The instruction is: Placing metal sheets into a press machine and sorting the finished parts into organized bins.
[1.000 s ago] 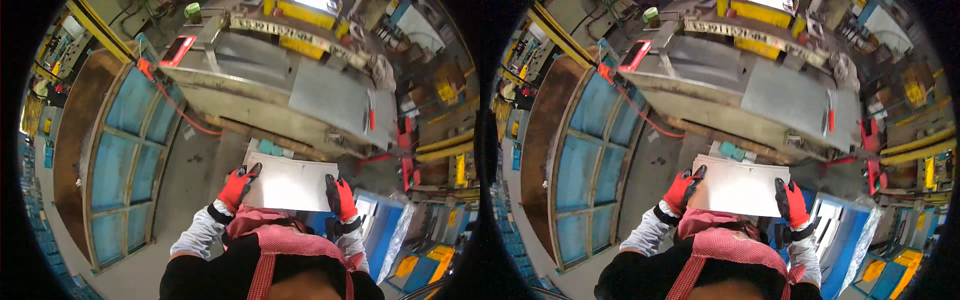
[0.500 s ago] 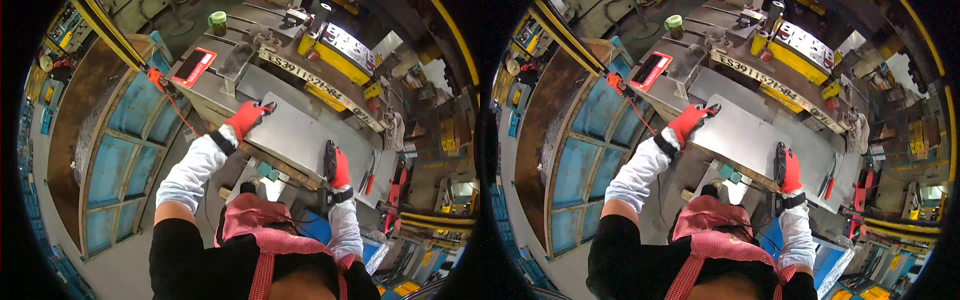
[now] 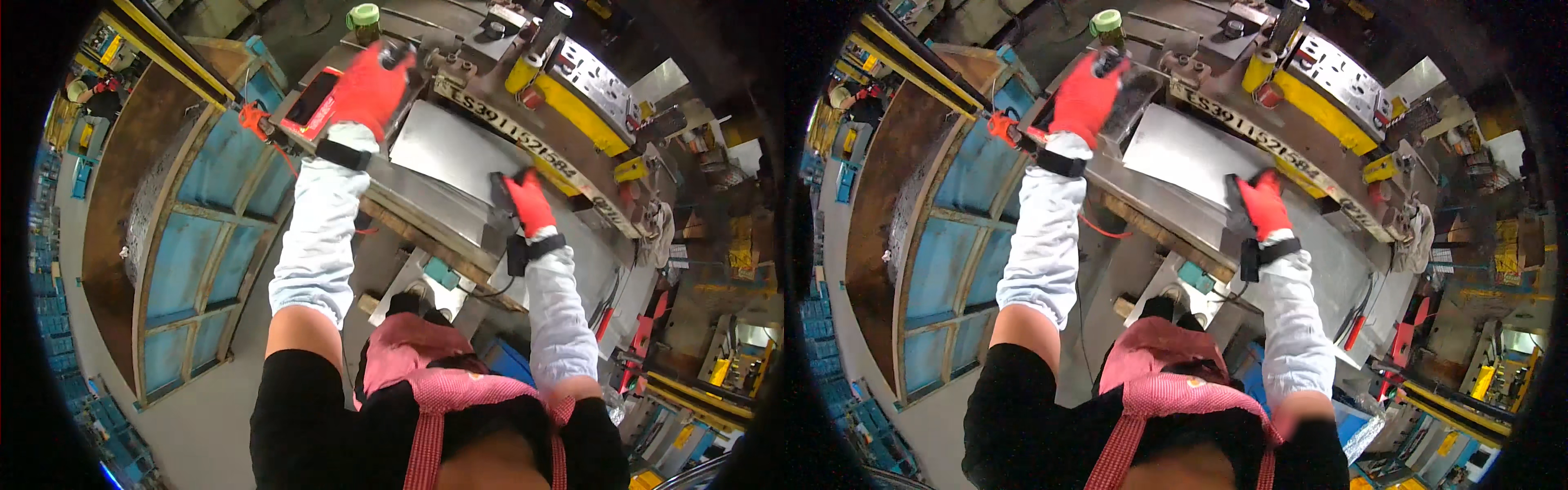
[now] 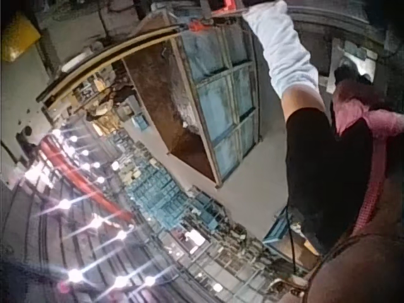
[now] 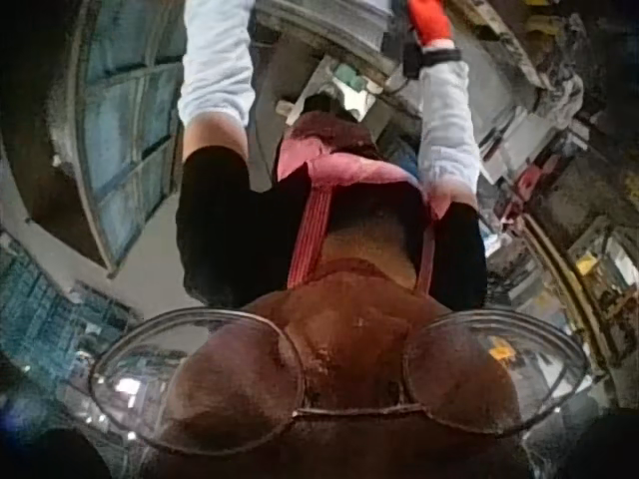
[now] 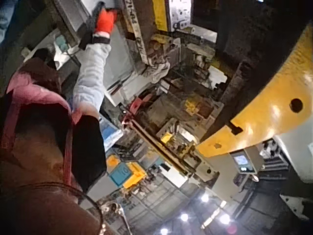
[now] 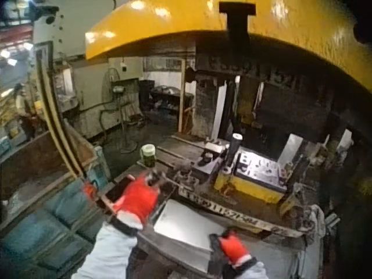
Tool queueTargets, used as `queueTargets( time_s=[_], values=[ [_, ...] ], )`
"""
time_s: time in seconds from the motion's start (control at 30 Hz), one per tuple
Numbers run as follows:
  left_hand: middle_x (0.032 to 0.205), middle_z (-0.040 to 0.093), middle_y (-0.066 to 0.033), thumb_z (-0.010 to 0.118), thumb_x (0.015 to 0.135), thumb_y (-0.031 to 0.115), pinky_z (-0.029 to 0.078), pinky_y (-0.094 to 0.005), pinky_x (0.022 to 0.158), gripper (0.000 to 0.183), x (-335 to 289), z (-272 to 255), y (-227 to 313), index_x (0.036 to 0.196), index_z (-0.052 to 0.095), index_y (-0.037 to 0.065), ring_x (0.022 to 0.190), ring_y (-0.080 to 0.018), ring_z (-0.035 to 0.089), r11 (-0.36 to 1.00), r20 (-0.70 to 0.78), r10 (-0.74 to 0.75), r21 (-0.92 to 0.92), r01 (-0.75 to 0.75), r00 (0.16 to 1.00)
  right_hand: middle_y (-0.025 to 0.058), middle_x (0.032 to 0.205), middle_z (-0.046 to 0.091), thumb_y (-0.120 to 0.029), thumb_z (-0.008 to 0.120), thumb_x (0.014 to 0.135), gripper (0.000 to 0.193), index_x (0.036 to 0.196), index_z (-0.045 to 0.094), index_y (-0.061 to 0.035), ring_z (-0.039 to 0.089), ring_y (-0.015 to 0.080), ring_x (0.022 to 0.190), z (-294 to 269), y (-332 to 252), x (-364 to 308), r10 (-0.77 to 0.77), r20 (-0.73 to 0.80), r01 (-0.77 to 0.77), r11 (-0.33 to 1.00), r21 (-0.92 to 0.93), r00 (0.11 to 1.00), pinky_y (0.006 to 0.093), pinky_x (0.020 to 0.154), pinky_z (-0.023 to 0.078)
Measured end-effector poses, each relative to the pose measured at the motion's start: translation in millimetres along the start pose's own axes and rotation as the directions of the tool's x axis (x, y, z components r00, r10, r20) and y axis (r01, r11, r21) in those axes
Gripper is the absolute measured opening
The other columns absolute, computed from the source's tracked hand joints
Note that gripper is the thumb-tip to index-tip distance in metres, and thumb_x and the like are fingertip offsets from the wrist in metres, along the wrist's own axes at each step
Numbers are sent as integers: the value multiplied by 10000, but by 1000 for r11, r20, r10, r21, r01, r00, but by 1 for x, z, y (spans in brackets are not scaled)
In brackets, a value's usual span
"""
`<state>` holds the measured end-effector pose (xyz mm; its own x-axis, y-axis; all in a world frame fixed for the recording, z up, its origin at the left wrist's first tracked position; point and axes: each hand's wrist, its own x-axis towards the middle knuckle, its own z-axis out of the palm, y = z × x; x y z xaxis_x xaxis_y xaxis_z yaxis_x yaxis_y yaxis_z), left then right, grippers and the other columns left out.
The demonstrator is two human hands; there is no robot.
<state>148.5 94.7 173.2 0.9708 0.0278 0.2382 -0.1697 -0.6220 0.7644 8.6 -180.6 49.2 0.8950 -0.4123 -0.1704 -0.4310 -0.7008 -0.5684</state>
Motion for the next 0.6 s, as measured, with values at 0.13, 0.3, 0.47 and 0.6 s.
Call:
queueTargets(
  time_s=[0.13, 0.3, 0.47, 0.6],
  values=[
    [1218, 481, -166, 525, 785, 490, 322, -405, 964, 619, -18, -4, -57, 1236, 440, 74, 1178, -329, 386, 979, 87, 38, 198, -55, 995, 241, 1374, 243, -467, 574, 756, 844, 1350, 203, 4, 249, 353, 1276, 19, -14, -22, -37, -7, 37, 999, -11, 999, 353, 1041, 233],
    [1345, 331, -185, 526, 805, 451, 279, -369, 1007, 685, -50, 13, -103, 1329, 312, 65, 1236, -325, 322, 996, 180, -79, -31, 86, 980, 166, 1376, 299, -261, 561, 820, 664, 1350, 240, -23, 303, 265, 1269, 3, 32, -39, -144, -79, 164, 884, 437, 986, 324, 1019, 266],
    [1380, 283, -165, 556, 825, 369, 254, -347, 1025, 659, -78, 6, -112, 1336, 291, 47, 1274, -293, 271, 992, 12, -32, -125, 33, 999, 136, 1332, 382, -160, 560, 830, 588, 1337, 290, -35, 381, 218, 1218, -23, 45, -106, -35, -136, 115, 758, 642, 990, 288, 964, 327],
    [1387, 263, -168, 579, 826, 213, 210, -388, 1045, 593, -115, 7, -99, 1322, 312, 28, 1277, -317, 254, 989, -111, 134, -55, -140, 985, 103, 1309, 420, -116, 568, 825, 555, 1321, 330, -40, 419, 179, 1179, -50, 89, -179, 155, -187, -5, 781, 625, 970, 282, 918, 365]
  ],
)
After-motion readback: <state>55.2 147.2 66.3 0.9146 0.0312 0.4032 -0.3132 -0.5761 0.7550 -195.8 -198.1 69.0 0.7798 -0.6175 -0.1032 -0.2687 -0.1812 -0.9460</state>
